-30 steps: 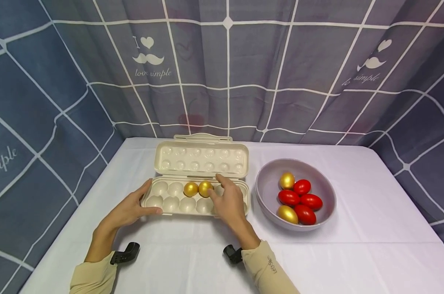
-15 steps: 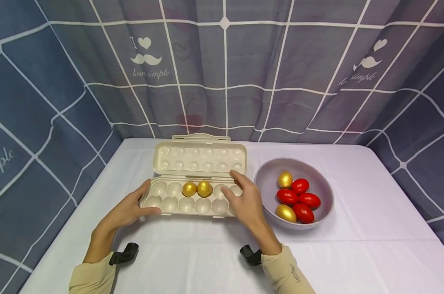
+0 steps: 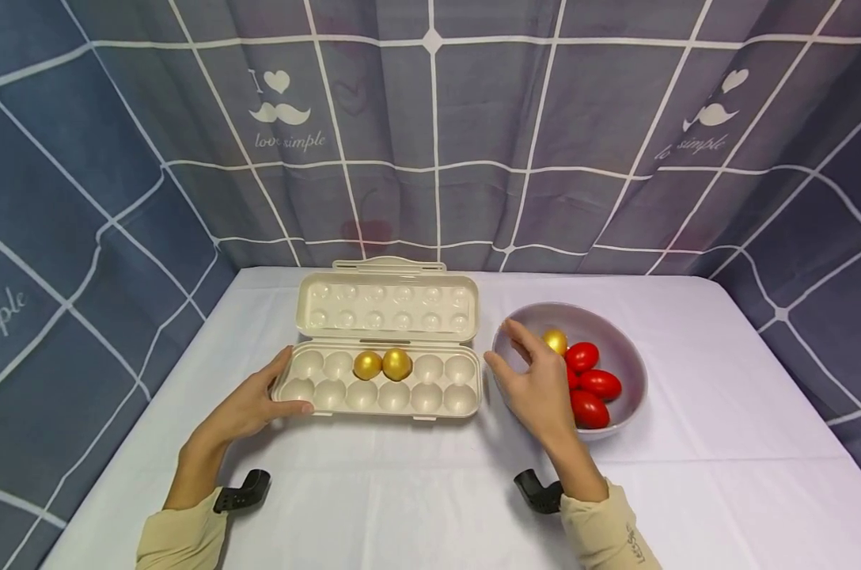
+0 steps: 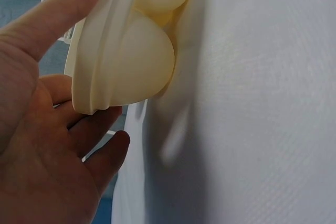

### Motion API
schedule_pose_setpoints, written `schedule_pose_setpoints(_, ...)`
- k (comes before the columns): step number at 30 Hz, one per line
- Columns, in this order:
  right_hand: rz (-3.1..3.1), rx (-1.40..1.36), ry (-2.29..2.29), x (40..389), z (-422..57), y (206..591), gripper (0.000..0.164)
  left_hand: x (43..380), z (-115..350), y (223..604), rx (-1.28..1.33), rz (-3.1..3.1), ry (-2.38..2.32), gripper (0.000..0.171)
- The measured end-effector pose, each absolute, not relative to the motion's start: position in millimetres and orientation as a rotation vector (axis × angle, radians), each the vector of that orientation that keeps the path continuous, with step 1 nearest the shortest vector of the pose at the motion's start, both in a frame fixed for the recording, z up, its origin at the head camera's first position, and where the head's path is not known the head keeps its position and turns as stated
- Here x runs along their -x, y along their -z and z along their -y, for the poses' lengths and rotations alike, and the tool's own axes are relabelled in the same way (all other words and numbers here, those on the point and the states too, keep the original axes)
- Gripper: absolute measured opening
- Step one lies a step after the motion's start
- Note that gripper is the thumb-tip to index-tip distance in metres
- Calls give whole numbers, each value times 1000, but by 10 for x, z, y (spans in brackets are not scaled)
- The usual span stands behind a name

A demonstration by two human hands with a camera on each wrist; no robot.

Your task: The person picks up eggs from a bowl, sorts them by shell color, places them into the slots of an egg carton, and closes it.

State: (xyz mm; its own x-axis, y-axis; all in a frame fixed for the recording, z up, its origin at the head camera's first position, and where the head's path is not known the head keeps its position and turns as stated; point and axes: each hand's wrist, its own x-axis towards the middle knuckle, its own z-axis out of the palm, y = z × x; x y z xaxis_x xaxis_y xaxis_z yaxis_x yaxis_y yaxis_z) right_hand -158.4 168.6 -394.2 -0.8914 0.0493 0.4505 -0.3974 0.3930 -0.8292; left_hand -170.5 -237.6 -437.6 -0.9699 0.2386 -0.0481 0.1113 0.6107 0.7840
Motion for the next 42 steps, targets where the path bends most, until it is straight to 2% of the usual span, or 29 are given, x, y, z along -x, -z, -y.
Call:
schedule_pose_setpoints(13, 2481, -98, -1364, 1804, -2186, 4036, 51, 1696, 2398, 4374, -308, -2674, -1283, 115)
schedule_pose_setpoints(22, 2572, -18, -1238, 1869, -2281, 4031, 56, 1695, 2401, 4380, -295, -2667, -1290, 116)
schedule_pose_setpoints(34, 2676, -27, -1121, 1936, -2387, 4070, 60, 1723, 2372, 4379, -333, -2664, -1296, 114)
schedule_pose_setpoints(38, 2750, -73, -1073, 1958, -2383, 4085, 52, 1719, 2379, 4379, -337, -2669, -1300, 114)
schedule_pose_setpoints(42, 2805, -122, -1038, 1972, -2355, 4094, 51, 1705, 2386, 4377, -333, -2666, -1306, 114)
